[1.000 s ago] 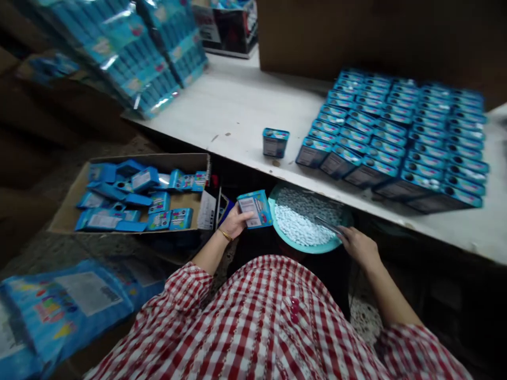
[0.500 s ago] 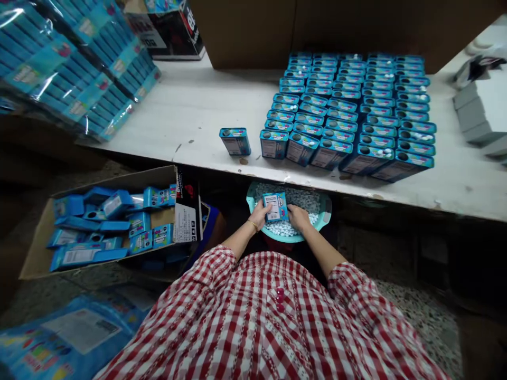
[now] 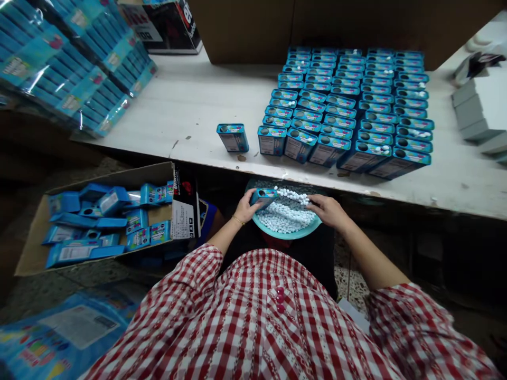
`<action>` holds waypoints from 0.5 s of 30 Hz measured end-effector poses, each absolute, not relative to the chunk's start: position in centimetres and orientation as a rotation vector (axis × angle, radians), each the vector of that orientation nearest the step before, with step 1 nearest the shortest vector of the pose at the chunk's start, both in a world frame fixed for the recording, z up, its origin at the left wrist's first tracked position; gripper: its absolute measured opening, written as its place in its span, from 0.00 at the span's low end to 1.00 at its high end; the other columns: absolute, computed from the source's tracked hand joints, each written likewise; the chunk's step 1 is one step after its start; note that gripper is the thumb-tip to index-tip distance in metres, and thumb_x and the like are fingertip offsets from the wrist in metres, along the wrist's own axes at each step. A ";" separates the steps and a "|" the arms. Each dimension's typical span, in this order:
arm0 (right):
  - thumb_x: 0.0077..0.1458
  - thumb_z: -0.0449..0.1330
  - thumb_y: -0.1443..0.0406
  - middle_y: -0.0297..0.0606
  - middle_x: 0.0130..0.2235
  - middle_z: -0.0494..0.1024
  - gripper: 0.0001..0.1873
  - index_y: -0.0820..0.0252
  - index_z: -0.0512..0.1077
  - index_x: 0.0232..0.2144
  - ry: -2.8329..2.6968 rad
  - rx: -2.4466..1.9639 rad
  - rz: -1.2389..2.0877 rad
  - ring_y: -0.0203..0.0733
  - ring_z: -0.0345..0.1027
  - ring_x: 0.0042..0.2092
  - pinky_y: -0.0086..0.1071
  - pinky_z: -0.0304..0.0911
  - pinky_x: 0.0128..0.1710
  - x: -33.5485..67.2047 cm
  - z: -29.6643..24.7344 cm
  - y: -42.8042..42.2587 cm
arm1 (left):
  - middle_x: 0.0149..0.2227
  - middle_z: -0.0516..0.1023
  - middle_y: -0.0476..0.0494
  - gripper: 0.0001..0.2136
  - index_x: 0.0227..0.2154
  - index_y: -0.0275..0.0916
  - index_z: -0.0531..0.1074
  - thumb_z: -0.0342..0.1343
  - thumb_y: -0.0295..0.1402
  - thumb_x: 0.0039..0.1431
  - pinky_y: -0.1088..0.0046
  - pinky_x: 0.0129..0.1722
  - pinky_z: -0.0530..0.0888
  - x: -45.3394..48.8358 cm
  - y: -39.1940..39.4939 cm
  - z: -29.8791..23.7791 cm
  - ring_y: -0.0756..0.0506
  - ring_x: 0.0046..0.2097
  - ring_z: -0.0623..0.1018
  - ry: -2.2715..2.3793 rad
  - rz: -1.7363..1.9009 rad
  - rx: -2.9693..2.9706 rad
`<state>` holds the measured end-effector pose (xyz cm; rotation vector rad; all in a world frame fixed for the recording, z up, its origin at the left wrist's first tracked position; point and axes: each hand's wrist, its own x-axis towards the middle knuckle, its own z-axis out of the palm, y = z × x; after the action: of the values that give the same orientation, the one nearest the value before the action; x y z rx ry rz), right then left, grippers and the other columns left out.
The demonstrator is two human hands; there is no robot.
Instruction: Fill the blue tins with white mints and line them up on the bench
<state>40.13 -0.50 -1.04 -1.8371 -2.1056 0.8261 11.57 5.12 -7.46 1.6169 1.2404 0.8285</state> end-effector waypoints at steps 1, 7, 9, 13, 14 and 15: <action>0.56 0.53 0.61 0.40 0.50 0.74 0.19 0.59 0.70 0.49 -2.154 -1.828 0.812 0.43 0.68 0.49 0.34 0.61 0.47 39.9 0.1 -0.2 | 0.43 0.73 0.42 0.22 0.45 0.37 0.64 0.58 0.34 0.45 0.64 0.48 0.68 12.1 5.2 -7.3 0.43 0.44 0.73 1.223 0.811 1.656; 0.55 0.53 0.59 0.40 0.48 0.75 0.20 0.54 0.69 0.49 -2.464 -1.990 0.592 0.47 0.69 0.47 0.35 0.61 0.42 37.2 5.8 1.3 | 0.44 0.72 0.41 0.19 0.45 0.35 0.65 0.56 0.31 0.47 0.64 0.50 0.68 14.1 5.3 -7.0 0.43 0.47 0.71 1.166 0.749 1.809; 0.56 0.52 0.59 0.41 0.44 0.77 0.18 0.55 0.70 0.47 -2.576 -2.023 0.516 0.47 0.70 0.44 0.35 0.61 0.39 36.3 7.1 1.6 | 0.45 0.71 0.41 0.19 0.45 0.35 0.65 0.55 0.30 0.47 0.64 0.50 0.68 14.2 5.5 -7.2 0.42 0.47 0.71 1.146 0.727 1.852; 0.56 0.50 0.61 0.45 0.40 0.77 0.15 0.58 0.71 0.42 -2.751 -2.051 0.384 0.47 0.71 0.40 0.34 0.60 0.35 34.4 8.8 2.1 | 0.45 0.71 0.41 0.19 0.44 0.36 0.66 0.55 0.30 0.46 0.63 0.49 0.67 14.3 5.7 -7.6 0.42 0.47 0.71 1.117 0.727 1.908; 0.56 0.50 0.62 0.45 0.40 0.77 0.15 0.59 0.71 0.41 -2.775 -2.049 0.355 0.47 0.71 0.39 0.33 0.59 0.35 34.0 9.1 2.2 | 0.45 0.72 0.41 0.19 0.44 0.36 0.66 0.55 0.29 0.46 0.63 0.50 0.67 14.4 5.7 -7.7 0.42 0.47 0.71 1.111 0.730 1.912; 0.56 0.49 0.62 0.46 0.40 0.77 0.14 0.60 0.71 0.41 -2.794 -2.045 0.332 0.47 0.71 0.39 0.33 0.59 0.34 33.7 9.4 2.3 | 0.45 0.71 0.41 0.19 0.44 0.36 0.66 0.55 0.29 0.46 0.63 0.50 0.67 14.4 5.7 -7.7 0.42 0.47 0.71 1.106 0.731 1.910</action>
<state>33.71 2.25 9.37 -2.0446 -2.7943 0.3323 14.42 5.71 -7.70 1.9100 1.1057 0.7306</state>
